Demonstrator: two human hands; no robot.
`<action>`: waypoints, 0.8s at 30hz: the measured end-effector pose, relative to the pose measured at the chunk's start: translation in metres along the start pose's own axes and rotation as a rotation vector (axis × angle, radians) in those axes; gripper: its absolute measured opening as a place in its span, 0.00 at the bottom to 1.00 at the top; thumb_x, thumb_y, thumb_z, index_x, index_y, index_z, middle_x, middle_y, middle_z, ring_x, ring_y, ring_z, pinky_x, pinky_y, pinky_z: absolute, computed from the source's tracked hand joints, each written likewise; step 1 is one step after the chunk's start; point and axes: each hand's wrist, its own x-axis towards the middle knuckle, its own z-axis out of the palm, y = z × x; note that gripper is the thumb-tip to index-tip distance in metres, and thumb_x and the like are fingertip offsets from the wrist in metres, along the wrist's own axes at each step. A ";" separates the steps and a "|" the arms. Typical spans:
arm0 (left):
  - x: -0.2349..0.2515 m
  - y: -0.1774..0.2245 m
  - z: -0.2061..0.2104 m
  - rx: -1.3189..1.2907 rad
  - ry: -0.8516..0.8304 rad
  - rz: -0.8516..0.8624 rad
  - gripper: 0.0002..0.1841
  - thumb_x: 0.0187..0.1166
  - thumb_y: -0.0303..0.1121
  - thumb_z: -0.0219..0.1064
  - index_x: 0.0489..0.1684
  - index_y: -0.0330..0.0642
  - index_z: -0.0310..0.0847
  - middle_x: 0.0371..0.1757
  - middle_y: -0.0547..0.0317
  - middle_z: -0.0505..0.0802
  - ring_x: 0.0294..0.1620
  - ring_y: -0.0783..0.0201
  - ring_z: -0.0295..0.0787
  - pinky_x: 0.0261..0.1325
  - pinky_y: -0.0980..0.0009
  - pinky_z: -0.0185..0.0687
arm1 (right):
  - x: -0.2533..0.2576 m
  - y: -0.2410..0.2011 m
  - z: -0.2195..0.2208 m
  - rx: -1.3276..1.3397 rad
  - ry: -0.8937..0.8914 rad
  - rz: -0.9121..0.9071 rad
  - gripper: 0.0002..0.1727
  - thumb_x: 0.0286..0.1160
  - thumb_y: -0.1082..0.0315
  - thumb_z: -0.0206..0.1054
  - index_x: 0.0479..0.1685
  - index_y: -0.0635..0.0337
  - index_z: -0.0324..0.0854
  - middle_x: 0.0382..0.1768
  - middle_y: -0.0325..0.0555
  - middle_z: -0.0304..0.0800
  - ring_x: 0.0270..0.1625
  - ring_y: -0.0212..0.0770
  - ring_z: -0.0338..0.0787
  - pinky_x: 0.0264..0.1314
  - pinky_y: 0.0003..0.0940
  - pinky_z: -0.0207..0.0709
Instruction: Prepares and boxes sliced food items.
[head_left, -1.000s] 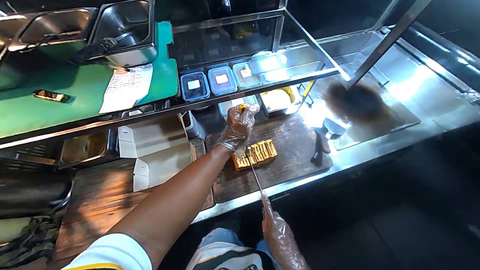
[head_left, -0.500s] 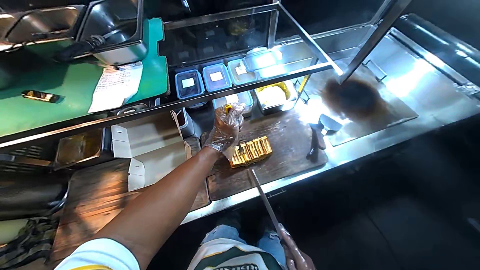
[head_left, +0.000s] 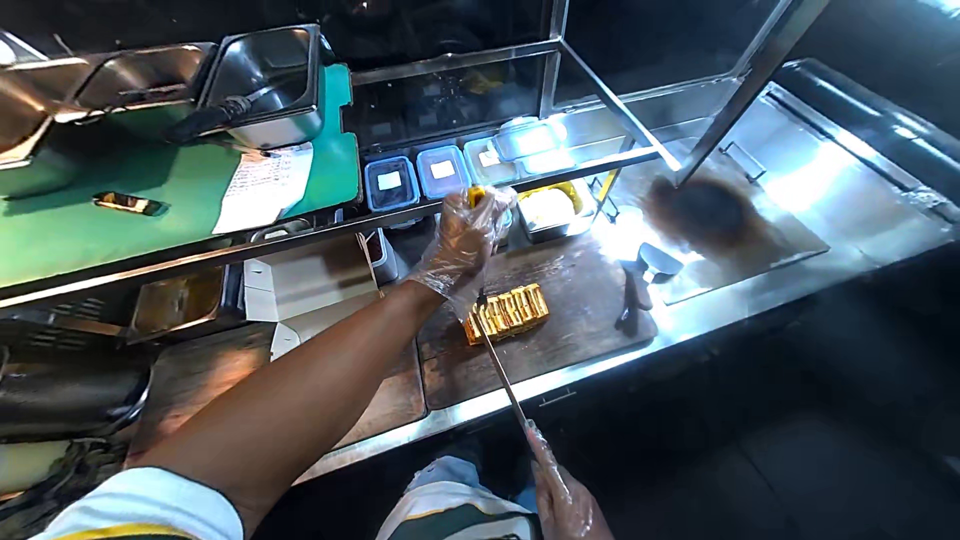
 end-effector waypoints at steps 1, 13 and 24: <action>0.000 -0.009 -0.003 0.012 0.006 0.001 0.15 0.84 0.29 0.58 0.20 0.50 0.75 0.14 0.71 0.75 0.12 0.73 0.67 0.17 0.76 0.66 | 0.012 -0.006 0.003 -0.016 -0.010 0.028 0.33 0.89 0.62 0.53 0.95 0.38 0.57 0.43 0.53 0.94 0.37 0.51 0.95 0.45 0.52 0.90; 0.001 -0.046 -0.018 -0.018 0.073 -0.066 0.13 0.83 0.28 0.61 0.23 0.49 0.74 0.14 0.71 0.75 0.11 0.74 0.66 0.16 0.78 0.65 | -0.004 -0.038 -0.030 -0.133 -0.168 0.181 0.36 0.88 0.65 0.51 0.96 0.34 0.51 0.43 0.56 0.94 0.39 0.56 0.95 0.44 0.58 0.88; -0.006 -0.061 -0.019 0.058 0.063 -0.023 0.14 0.82 0.28 0.61 0.21 0.48 0.77 0.13 0.70 0.75 0.11 0.73 0.65 0.15 0.76 0.65 | 0.138 -0.066 0.011 -0.114 -0.088 0.116 0.34 0.92 0.59 0.47 0.97 0.32 0.44 0.51 0.55 0.94 0.50 0.54 0.95 0.58 0.56 0.86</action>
